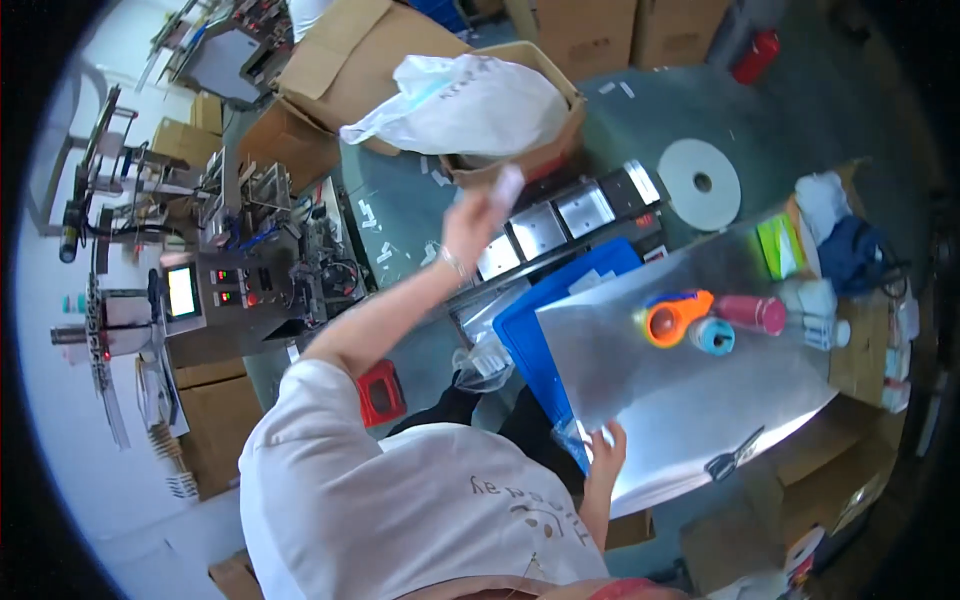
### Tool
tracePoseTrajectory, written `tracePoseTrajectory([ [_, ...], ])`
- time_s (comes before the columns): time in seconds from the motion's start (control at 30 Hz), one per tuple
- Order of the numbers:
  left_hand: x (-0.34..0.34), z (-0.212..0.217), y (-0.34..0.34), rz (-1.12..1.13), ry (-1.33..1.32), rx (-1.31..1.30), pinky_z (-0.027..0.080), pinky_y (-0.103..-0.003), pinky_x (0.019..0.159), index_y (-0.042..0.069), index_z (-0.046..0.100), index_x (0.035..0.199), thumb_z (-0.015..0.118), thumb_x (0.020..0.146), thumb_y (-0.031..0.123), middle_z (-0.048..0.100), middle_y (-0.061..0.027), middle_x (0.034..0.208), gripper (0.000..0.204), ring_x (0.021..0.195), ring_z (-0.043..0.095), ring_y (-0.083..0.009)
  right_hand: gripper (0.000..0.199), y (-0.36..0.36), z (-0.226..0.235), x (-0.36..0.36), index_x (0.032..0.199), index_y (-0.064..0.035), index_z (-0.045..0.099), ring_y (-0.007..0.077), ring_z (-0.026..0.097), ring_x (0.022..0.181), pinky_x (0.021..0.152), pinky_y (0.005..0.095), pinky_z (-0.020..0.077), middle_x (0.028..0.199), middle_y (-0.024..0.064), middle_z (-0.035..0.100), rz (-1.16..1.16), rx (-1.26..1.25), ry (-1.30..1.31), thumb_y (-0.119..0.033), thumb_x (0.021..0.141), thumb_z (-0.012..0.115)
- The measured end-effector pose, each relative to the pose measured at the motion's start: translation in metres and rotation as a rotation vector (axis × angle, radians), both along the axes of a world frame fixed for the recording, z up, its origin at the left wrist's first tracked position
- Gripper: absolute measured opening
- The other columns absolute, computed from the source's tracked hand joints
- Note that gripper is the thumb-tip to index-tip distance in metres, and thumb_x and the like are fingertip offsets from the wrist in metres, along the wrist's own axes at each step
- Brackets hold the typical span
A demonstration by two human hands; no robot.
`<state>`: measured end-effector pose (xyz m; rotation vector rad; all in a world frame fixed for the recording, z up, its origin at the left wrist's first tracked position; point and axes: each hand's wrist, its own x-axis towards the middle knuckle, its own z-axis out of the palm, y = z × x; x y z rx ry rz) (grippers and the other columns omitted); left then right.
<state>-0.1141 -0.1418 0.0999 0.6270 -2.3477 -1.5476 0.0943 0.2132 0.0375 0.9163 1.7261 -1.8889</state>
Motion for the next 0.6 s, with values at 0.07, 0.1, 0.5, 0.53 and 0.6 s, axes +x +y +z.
tracePoseTrajectory([
  [0.07,-0.045,0.022,-0.086,0.22,0.266,-0.331,0.041,-0.028,0.06,0.0,0.057,0.086,0.053,0.086,0.011,0.05,-0.0064,0.07,0.012,0.066,0.047,-0.0149,0.037,0.017,0.002,0.027,0.117,-0.0013,0.045,0.0165,0.058,0.076,0.064,0.0263,0.0475,0.106,0.009,0.049,0.005,0.152,-0.088,-0.008,0.083,0.06],
  [0.1,-0.061,0.042,-0.127,0.323,0.34,-0.628,0.041,-0.032,0.059,0.0,0.057,0.086,0.051,0.088,0.015,0.051,-0.011,0.071,0.016,0.063,0.049,-0.0193,0.035,0.023,0.0,0.038,0.115,-0.0009,0.045,0.0171,0.058,0.075,0.062,0.0262,0.0473,0.105,0.0088,0.048,0.0,0.205,-0.121,-0.009,0.084,0.06],
  [0.5,0.149,0.033,-0.191,0.0,0.277,-0.817,0.039,-0.041,0.087,0.004,0.055,0.102,0.063,0.077,0.028,0.053,-0.0167,0.107,0.036,0.103,0.049,-0.0328,0.032,-0.09,-0.005,-0.013,0.112,-0.0049,0.05,0.0197,0.061,0.081,0.061,0.0282,0.0495,0.106,0.0102,0.053,0.6,0.162,0.004,-0.019,0.086,0.06],
  [0.53,0.205,0.019,-0.231,-0.046,0.11,-0.963,0.043,-0.041,0.083,0.007,0.058,0.098,0.065,0.073,0.032,0.057,-0.0131,0.099,0.036,0.097,0.054,-0.0307,0.028,-0.117,-0.002,-0.019,0.109,-0.0051,0.052,0.0176,0.061,0.08,0.059,0.0267,0.0486,0.102,0.0092,0.055,0.75,0.066,-0.002,-0.019,0.086,0.06],
  [0.6,0.302,0.063,-0.337,0.093,-0.663,-0.999,0.047,-0.039,0.071,0.01,0.065,0.08,0.064,0.07,0.029,0.062,-0.009,0.086,0.022,0.082,0.059,-0.028,0.018,-0.161,0.004,-0.017,0.099,-0.0034,0.055,0.0127,0.058,0.071,0.056,0.0226,0.0451,0.089,0.0062,0.058,0.822,0.09,0.046,-0.016,0.087,0.059],
])
